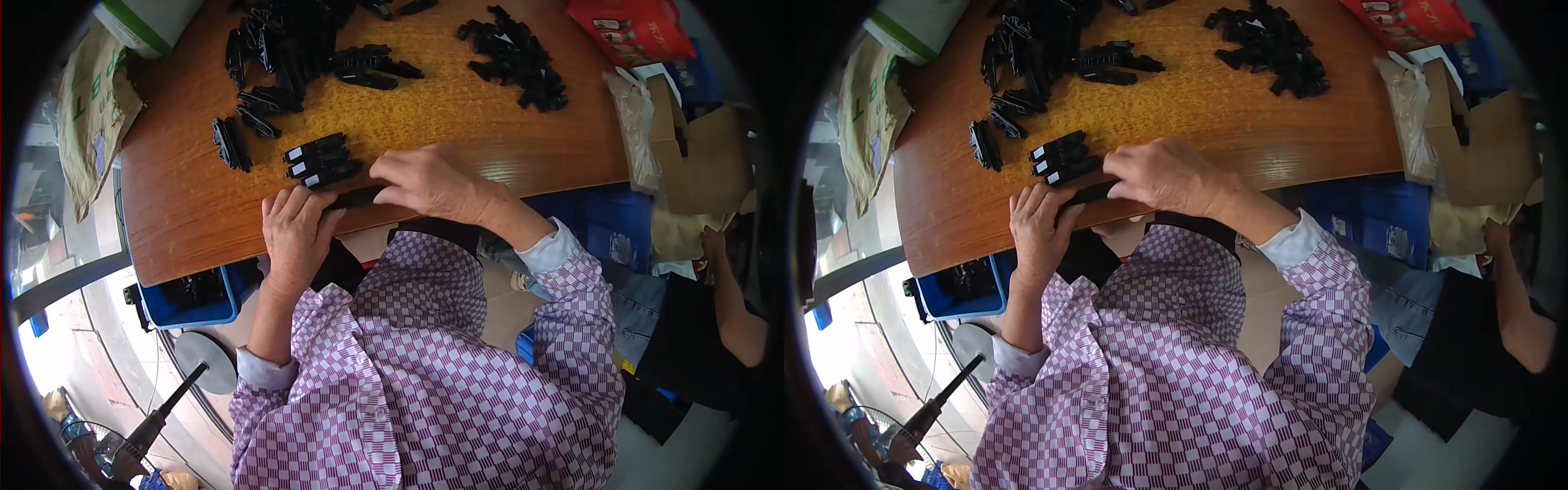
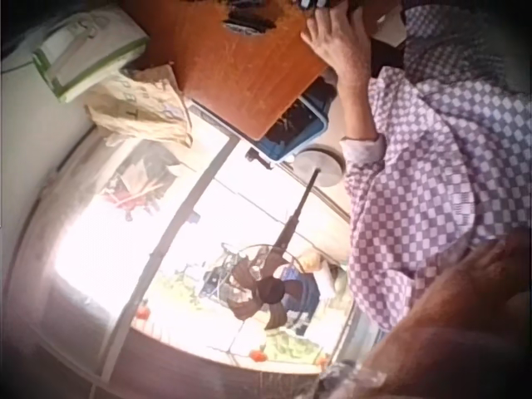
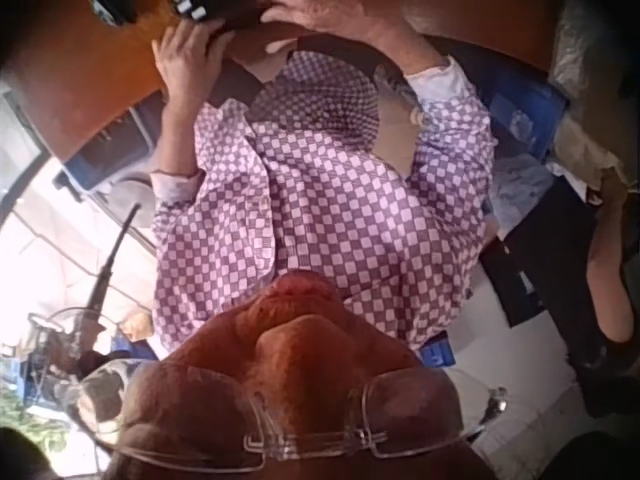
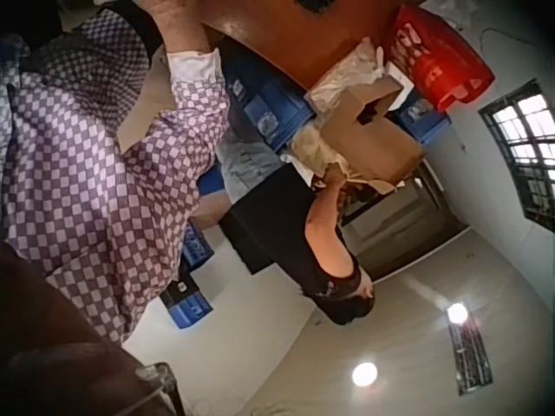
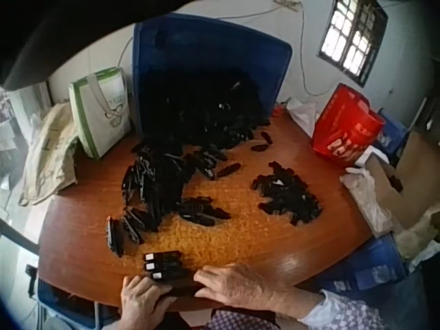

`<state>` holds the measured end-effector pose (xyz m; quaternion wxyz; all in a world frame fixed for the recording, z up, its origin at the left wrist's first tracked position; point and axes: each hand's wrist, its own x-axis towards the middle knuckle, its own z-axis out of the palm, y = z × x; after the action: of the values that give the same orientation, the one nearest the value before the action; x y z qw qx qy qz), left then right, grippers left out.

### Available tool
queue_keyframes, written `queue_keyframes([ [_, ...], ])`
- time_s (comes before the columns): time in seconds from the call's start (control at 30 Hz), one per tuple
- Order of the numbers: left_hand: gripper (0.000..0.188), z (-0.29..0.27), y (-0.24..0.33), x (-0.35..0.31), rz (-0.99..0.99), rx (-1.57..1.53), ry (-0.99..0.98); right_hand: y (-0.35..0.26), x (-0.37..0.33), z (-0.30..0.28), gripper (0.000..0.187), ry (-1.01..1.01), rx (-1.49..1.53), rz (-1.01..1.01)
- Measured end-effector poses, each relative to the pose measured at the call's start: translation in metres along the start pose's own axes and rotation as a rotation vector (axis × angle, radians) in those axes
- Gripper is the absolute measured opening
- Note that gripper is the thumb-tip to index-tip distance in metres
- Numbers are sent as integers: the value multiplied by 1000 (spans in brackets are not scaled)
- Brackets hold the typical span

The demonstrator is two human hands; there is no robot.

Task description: The person assembles plastic components by fitting two parts together by hand and places the assembled units into a bin.

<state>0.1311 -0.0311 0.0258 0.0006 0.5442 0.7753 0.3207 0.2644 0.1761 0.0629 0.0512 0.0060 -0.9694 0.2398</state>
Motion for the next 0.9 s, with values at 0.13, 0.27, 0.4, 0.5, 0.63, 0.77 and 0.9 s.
queue_keyframes([
  [0.13,23,-2,0,-7,-63,-9,58,47,-44,-41,26,262,-210,324],
  [0.27,23,-1,-4,-6,-204,-33,99,99,-80,-71,31,177,-677,510],
  [0.4,21,-5,-10,2,-247,12,74,135,-94,-82,28,92,-709,400],
  [0.5,21,-3,-11,8,-228,57,38,149,-95,-86,26,94,-584,383],
  [0.63,20,0,-11,8,-153,99,37,150,-85,-82,22,134,-555,336],
  [0.77,19,1,-8,12,-126,96,24,134,-72,-69,18,202,-427,233],
  [0.9,19,0,-6,13,-111,69,-4,72,-35,-40,16,238,433,349],
])
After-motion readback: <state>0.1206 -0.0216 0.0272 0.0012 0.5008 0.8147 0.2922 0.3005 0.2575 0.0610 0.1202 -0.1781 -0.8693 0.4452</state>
